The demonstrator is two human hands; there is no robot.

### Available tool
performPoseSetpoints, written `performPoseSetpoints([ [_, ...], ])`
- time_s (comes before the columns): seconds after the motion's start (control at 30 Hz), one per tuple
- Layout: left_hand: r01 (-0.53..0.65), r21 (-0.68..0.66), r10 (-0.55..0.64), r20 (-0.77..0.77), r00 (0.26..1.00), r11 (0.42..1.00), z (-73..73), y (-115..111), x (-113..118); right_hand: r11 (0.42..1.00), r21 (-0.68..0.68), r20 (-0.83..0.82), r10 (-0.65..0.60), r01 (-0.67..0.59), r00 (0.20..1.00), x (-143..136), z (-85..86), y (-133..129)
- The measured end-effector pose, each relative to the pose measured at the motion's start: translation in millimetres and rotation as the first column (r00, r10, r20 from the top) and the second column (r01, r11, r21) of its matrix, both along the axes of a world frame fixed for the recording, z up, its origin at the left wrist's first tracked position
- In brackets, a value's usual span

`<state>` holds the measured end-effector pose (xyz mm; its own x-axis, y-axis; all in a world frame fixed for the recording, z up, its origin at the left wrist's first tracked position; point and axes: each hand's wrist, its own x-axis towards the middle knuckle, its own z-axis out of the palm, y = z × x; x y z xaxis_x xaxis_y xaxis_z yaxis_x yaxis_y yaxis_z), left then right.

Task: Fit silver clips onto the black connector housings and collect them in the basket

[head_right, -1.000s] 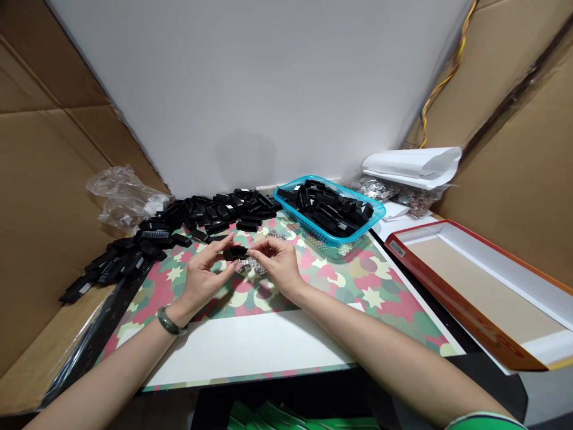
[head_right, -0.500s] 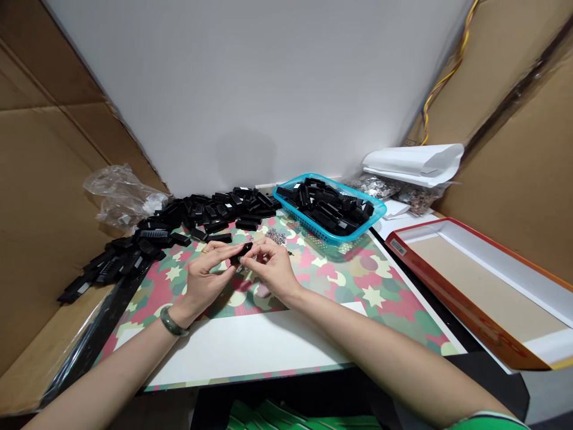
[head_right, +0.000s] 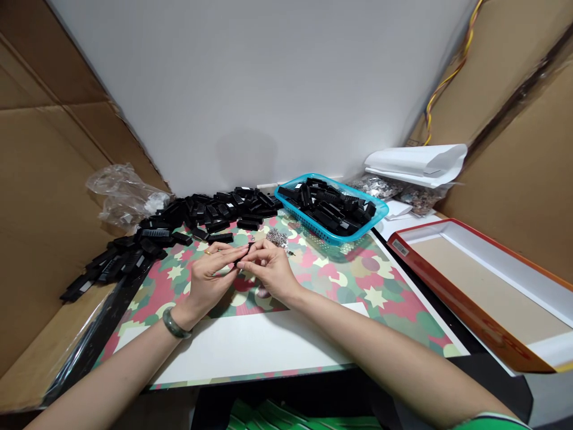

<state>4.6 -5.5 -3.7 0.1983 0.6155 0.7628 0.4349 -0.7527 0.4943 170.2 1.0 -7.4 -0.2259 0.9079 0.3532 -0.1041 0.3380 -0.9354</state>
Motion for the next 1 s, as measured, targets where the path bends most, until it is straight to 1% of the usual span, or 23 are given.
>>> performPoseSetpoints([
  [0.03, -0.005, -0.054, 0.007, 0.032, 0.999, 0.999, -0.3, -0.6, 0.0, 0.999, 0.040, 0.038, -0.007, 0.005, 0.999, 0.4, 1.1, -0.7],
  [0.1, -0.002, -0.222, 0.029, 0.114, 0.993, 0.975, -0.8, -0.8, -1.1, 0.991, 0.131, 0.109, -0.031, 0.016, 0.994, 1.9, 4.3, -2.3],
  [0.13, 0.014, -0.320, 0.042, 0.167, 0.985, 0.947, -0.7, -0.4, -2.0, 0.983, 0.181, 0.133, -0.054, 0.029, 0.990, 2.9, 6.1, -2.9],
  [0.2, 0.084, -0.488, 0.063, 0.278, 0.959, 0.869, 0.3, 1.2, -4.2, 0.950, 0.302, 0.146, -0.128, 0.079, 0.981, 5.4, 9.4, -3.0],
  [0.27, 0.170, -0.570, 0.070, 0.375, 0.924, 0.804, 2.4, 2.9, -5.9, 0.883, 0.446, 0.129, -0.222, 0.143, 0.966, 7.8, 11.5, -1.6],
  [0.33, 0.230, -0.591, 0.063, 0.433, 0.899, 0.773, 4.9, 3.8, -6.4, 0.805, 0.563, 0.112, -0.302, 0.190, 0.947, 9.7, 12.2, 0.5],
  [0.37, 0.249, -0.592, 0.057, 0.449, 0.892, 0.766, 6.2, 3.8, -6.2, 0.775, 0.599, 0.111, -0.328, 0.200, 0.938, 10.4, 12.3, 1.5],
  [0.43, 0.277, -0.591, 0.039, 0.465, 0.884, 0.758, 8.2, 3.3, -5.5, 0.736, 0.649, 0.133, -0.358, 0.191, 0.924, 11.5, 11.9, 2.6],
  [0.6, 0.318, -0.607, 0.005, 0.468, 0.884, 0.728, 9.4, 2.2, -6.5, 0.690, 0.722, 0.270, -0.349, 0.051, 0.898, 14.9, 12.0, 2.6],
  [0.77, 0.380, -0.660, -0.044, 0.465, 0.884, 0.648, 9.4, 2.9, -10.9, 0.650, 0.757, 0.336, -0.306, -0.062, 0.891, 21.2, 15.9, 6.5],
  [0.83, 0.409, -0.664, -0.067, 0.477, 0.876, 0.626, 9.6, 2.8, -11.7, 0.639, 0.761, 0.367, -0.279, -0.114, 0.887, 23.5, 17.8, 7.9],
  [0.9, 0.433, -0.661, -0.084, 0.490, 0.868, 0.613, 9.6, 2.7, -11.9, 0.629, 0.765, 0.385, -0.278, -0.136, 0.880, 25.0, 19.3, 8.3],
  [1.0, 0.454, -0.659, -0.090, 0.508, 0.856, 0.600, 9.4, 2.9, -11.7, 0.613, 0.778, 0.390, -0.302, -0.136, 0.870, 26.0, 20.3, 7.9],
])
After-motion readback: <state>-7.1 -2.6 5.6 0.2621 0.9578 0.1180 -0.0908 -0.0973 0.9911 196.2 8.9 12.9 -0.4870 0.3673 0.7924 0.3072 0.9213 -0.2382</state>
